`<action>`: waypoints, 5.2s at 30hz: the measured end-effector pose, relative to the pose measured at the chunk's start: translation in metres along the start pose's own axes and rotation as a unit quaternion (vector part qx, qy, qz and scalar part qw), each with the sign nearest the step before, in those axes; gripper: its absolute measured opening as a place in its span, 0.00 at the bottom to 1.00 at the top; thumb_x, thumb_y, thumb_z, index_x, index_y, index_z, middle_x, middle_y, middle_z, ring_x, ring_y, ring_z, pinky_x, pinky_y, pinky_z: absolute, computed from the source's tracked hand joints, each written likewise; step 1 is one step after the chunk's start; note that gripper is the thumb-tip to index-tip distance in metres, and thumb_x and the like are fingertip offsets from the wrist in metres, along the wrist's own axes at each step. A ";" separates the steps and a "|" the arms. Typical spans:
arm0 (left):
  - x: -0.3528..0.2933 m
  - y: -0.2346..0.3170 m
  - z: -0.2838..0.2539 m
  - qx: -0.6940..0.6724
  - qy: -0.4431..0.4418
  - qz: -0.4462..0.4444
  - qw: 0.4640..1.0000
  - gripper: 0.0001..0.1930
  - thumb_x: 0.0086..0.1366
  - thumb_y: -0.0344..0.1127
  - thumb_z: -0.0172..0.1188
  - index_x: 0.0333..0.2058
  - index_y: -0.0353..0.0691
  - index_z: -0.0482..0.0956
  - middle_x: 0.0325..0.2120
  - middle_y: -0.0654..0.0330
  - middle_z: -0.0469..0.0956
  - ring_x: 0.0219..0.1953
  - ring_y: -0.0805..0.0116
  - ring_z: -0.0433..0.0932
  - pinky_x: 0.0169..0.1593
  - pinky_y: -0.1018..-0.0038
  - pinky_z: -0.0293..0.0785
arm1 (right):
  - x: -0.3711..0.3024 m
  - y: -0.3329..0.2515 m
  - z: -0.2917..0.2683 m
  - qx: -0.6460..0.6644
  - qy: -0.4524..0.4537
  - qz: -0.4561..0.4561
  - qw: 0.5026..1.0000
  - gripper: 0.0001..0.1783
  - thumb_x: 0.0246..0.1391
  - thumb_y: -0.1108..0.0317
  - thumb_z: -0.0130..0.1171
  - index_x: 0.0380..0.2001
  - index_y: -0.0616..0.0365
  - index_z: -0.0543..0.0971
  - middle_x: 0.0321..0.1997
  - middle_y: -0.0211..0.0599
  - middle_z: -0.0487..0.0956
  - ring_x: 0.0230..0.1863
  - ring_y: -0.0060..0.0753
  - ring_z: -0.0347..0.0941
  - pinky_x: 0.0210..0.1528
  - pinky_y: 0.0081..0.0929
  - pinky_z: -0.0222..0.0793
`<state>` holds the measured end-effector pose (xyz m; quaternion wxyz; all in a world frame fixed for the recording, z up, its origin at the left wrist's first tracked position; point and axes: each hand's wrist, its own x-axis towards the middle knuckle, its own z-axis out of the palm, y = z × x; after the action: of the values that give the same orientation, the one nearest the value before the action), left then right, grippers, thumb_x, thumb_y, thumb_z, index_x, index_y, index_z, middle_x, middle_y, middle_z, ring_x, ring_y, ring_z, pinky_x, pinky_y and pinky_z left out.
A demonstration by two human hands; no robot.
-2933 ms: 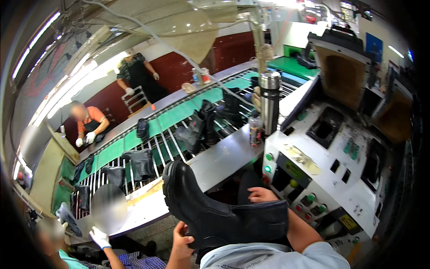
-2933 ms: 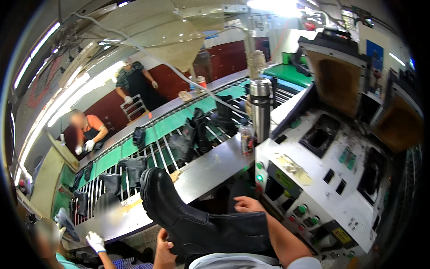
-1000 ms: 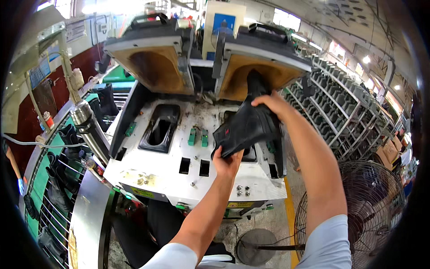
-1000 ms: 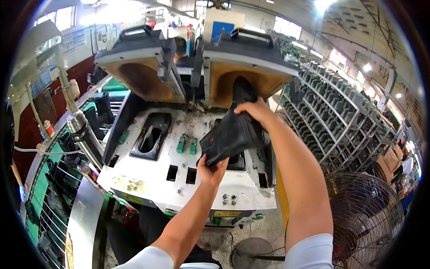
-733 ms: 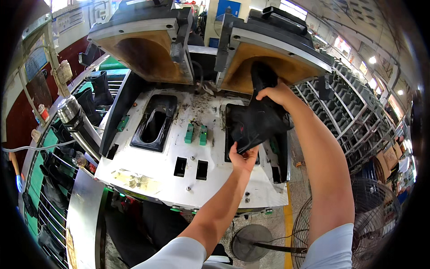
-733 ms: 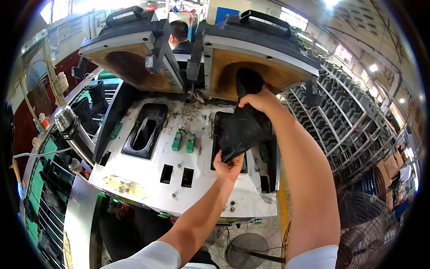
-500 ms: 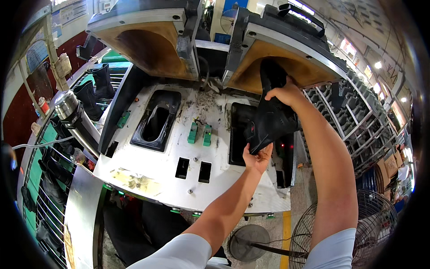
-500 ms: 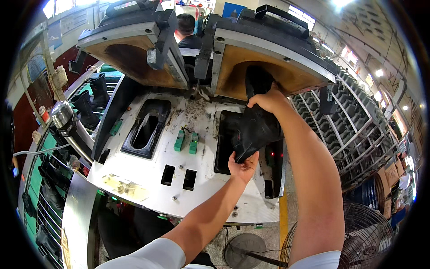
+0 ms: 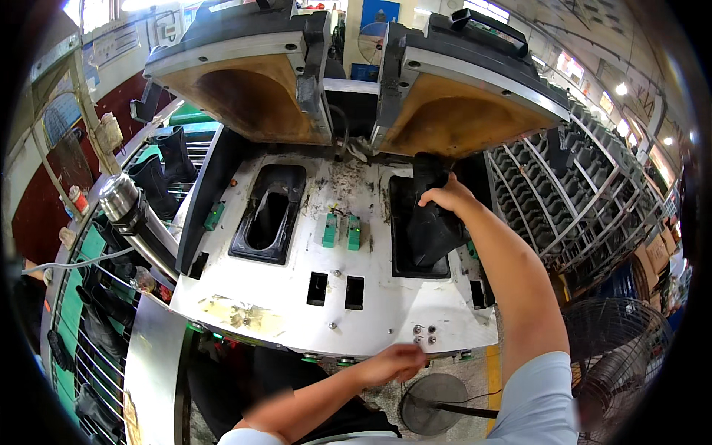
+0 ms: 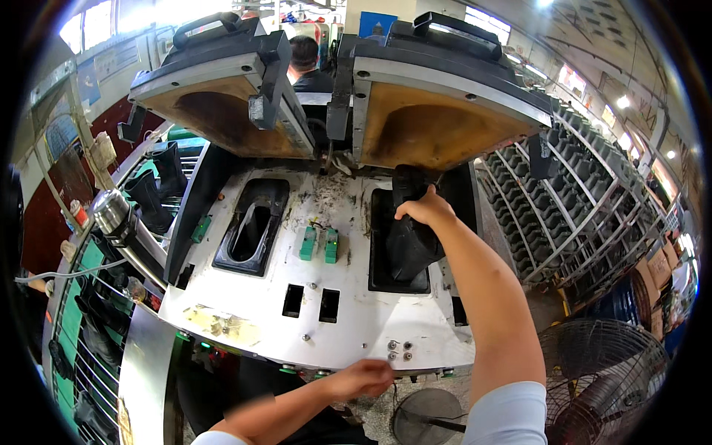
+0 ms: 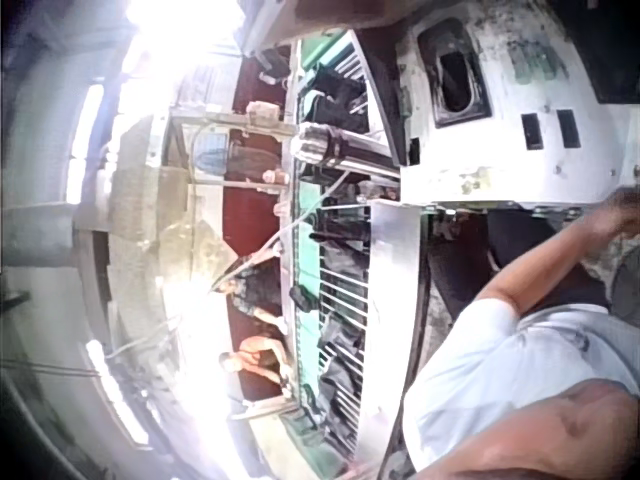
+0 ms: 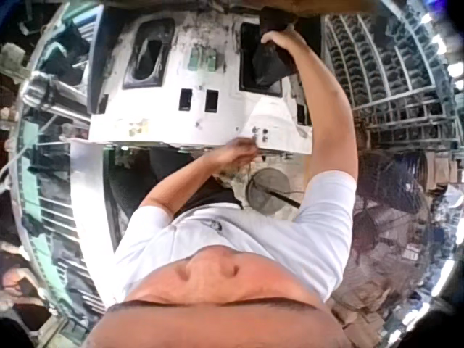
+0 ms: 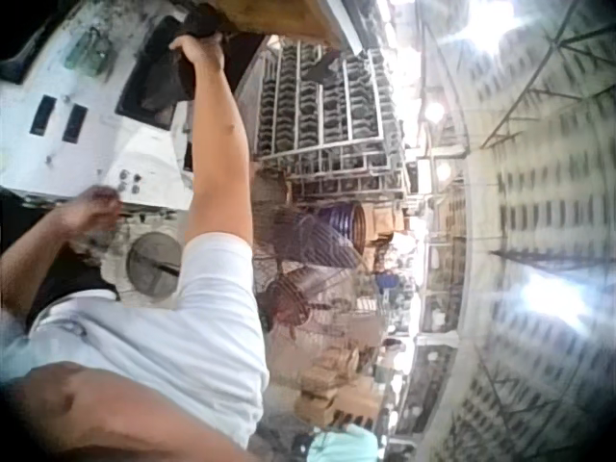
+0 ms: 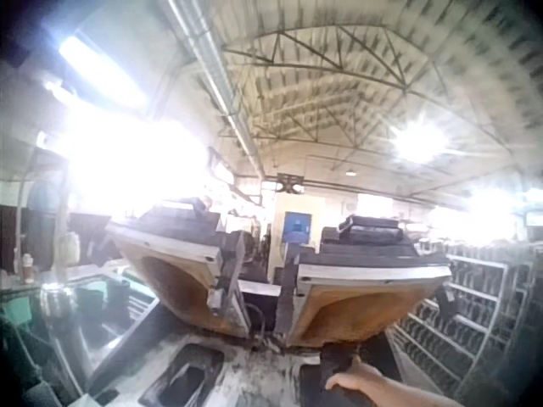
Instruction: The person takes boots from a conveyor belt, places them onto a machine to shape them, and operates the machine by pressing buttons.
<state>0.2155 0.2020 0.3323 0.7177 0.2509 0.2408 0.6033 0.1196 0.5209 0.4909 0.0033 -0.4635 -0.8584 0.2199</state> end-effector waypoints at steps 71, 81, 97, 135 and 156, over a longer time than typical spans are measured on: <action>-0.108 -0.082 -0.067 0.623 0.300 -0.021 0.722 0.16 0.67 0.43 0.50 0.39 0.36 0.78 0.33 0.47 0.80 0.40 0.49 0.78 0.42 0.60 0.71 | -0.269 0.304 0.255 0.111 0.207 -0.182 0.955 0.13 0.38 0.67 0.58 0.09 0.62 0.70 0.10 0.47 0.65 0.13 0.47 0.60 0.19 0.39 0.57; -0.218 -0.089 -0.068 0.532 0.348 0.150 0.757 0.17 0.67 0.42 0.49 0.31 0.34 0.80 0.24 0.54 0.81 0.28 0.63 0.80 0.36 0.68 0.75 | -0.330 0.243 0.273 0.235 0.098 -0.215 0.943 0.10 0.49 0.66 0.56 0.29 0.62 0.81 0.26 0.48 0.80 0.28 0.45 0.75 0.36 0.39 0.71; -0.656 -0.273 0.007 0.009 0.898 0.399 0.184 0.12 0.64 0.36 0.52 0.27 0.33 0.77 0.20 0.61 0.76 0.23 0.76 0.73 0.27 0.78 0.70 | -0.369 -0.009 0.387 0.157 -0.069 -0.459 0.872 0.07 0.48 0.69 0.57 0.23 0.62 0.74 0.22 0.43 0.74 0.25 0.40 0.67 0.33 0.35 0.67; -1.215 -0.333 -0.051 -0.136 0.921 -0.257 -0.260 0.34 0.54 0.67 0.56 0.43 0.40 0.72 0.40 0.49 0.77 0.44 0.48 0.76 0.46 0.55 0.70 | -0.770 -0.362 0.665 0.047 -0.305 -0.882 0.355 0.14 0.48 0.62 0.58 0.13 0.50 0.70 0.10 0.32 0.70 0.13 0.36 0.70 0.17 0.32 0.66; -1.155 -0.331 0.233 0.056 0.986 -0.141 -0.077 0.17 0.61 0.40 0.49 0.32 0.28 0.77 0.31 0.44 0.75 0.32 0.48 0.74 0.36 0.59 0.71 | -0.761 -0.333 0.680 0.037 -0.237 -0.872 0.427 0.08 0.47 0.66 0.51 0.18 0.52 0.77 0.16 0.36 0.78 0.19 0.40 0.76 0.22 0.39 0.70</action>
<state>0.4331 -1.0027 0.3435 0.2212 0.6078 -0.7578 -0.0866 0.1463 -0.4982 0.1538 0.0074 0.6030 -0.7630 0.2327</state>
